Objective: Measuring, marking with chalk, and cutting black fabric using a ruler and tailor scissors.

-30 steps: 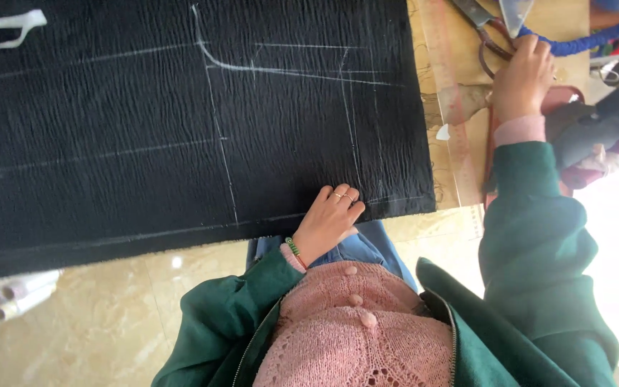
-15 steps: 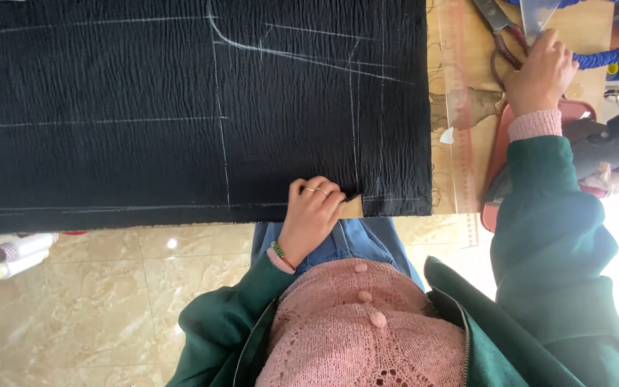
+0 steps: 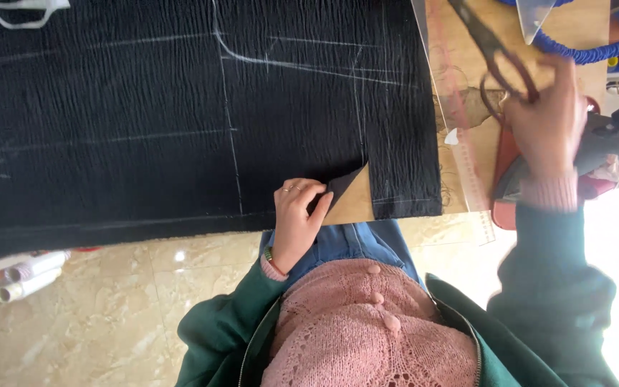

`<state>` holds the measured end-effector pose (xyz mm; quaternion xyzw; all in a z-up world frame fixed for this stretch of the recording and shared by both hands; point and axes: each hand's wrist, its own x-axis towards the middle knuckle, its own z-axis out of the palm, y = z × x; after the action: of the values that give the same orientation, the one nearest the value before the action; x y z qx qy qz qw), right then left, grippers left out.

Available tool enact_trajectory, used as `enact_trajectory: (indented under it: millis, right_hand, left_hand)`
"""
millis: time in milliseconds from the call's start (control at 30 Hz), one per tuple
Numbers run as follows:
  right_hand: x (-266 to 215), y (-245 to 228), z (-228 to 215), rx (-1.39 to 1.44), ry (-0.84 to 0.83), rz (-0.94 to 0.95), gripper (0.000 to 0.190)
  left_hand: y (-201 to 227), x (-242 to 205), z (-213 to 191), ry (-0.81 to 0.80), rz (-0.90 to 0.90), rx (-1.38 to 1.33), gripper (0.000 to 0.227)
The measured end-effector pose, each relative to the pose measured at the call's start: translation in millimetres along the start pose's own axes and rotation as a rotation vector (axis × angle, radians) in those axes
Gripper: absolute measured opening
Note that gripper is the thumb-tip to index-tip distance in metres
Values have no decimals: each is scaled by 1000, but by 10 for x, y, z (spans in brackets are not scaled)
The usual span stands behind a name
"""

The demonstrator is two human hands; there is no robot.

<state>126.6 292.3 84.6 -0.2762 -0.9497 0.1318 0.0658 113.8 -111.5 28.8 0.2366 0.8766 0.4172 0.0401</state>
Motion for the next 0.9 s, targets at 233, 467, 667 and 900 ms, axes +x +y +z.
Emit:
enact_trajectory:
  millis: [233, 467, 667, 900]
  right_hand:
    - [-1575, 179, 6, 733, -63, 214, 43]
    - [-2382, -1096, -134, 1243, -458, 421, 96]
    - [-2420, -1255, 105, 1184, -660, 371, 76]
    - [-2288, -1051, 555, 1135, -640, 290, 70]
  left_hand:
    - [-155, 44, -248, -181, 2, -185, 18]
    - [-247, 187, -427, -294, 84, -230, 18]
    - [-339, 232, -447, -327, 79, -321, 13]
    - [-277, 271, -473, -369, 120, -334, 12]
